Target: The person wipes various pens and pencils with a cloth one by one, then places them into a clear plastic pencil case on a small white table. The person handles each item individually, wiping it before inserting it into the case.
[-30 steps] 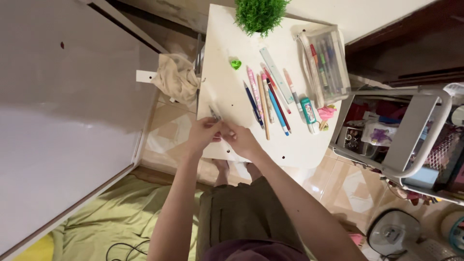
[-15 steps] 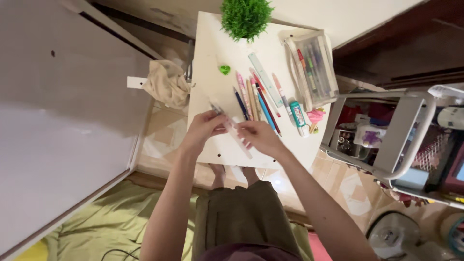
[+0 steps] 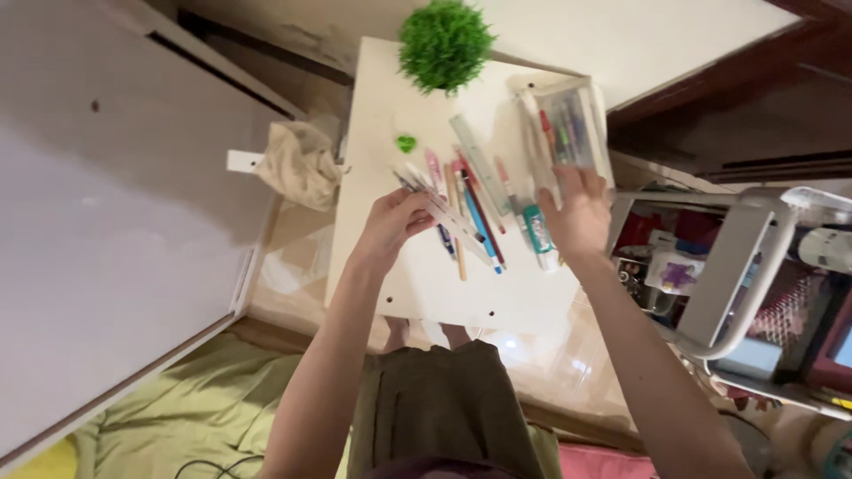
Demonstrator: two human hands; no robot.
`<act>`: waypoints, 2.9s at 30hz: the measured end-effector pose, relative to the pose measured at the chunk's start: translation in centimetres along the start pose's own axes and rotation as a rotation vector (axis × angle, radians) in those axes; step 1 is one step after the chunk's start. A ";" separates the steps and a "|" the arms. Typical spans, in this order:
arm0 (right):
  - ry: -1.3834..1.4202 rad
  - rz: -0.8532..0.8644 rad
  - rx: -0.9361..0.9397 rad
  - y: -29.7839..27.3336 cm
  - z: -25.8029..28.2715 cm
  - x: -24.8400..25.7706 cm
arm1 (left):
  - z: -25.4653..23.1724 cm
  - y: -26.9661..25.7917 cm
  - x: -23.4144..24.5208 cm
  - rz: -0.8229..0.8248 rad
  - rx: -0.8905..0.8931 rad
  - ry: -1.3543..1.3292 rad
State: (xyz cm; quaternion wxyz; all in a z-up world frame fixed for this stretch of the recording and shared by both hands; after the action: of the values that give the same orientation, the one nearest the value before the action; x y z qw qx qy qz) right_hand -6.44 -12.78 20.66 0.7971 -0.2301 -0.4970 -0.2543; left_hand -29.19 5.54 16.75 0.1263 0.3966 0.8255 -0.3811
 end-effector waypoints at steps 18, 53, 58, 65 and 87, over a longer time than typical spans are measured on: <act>0.382 -0.071 0.087 4.5 -7.1 2.0 | 0.1 6.9 -5.8 0.003 0.067 0.038; 0.319 0.077 0.152 2.5 -5.1 5.3 | 9.5 26.8 -14.4 0.015 -0.108 0.439; 0.150 0.093 0.067 0.7 -5.1 3.2 | 8.3 25.4 -14.6 -0.224 -0.172 0.600; 0.257 0.123 -0.076 -0.5 -5.6 2.1 | 7.4 23.9 -16.0 -0.338 -0.130 0.487; 0.205 -0.029 0.107 -1.2 -4.2 2.2 | 8.6 24.0 -17.8 -0.219 -0.267 0.743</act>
State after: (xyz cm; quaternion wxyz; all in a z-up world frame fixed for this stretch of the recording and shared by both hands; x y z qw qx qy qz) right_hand -3.58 -16.70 21.12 0.8512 -0.1527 -0.4289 -0.2609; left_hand -0.31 -1.22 7.30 -0.1715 0.3973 0.8945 -0.1125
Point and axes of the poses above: each hand's wrist, its own y-axis towards the middle knuckle, its own x-axis out of the back of the hand, z = x × y, the point moved 2 cm from there along y, towards the middle knuckle, and after that the axes turned 7 degrees about z, right-handed, at the moved point
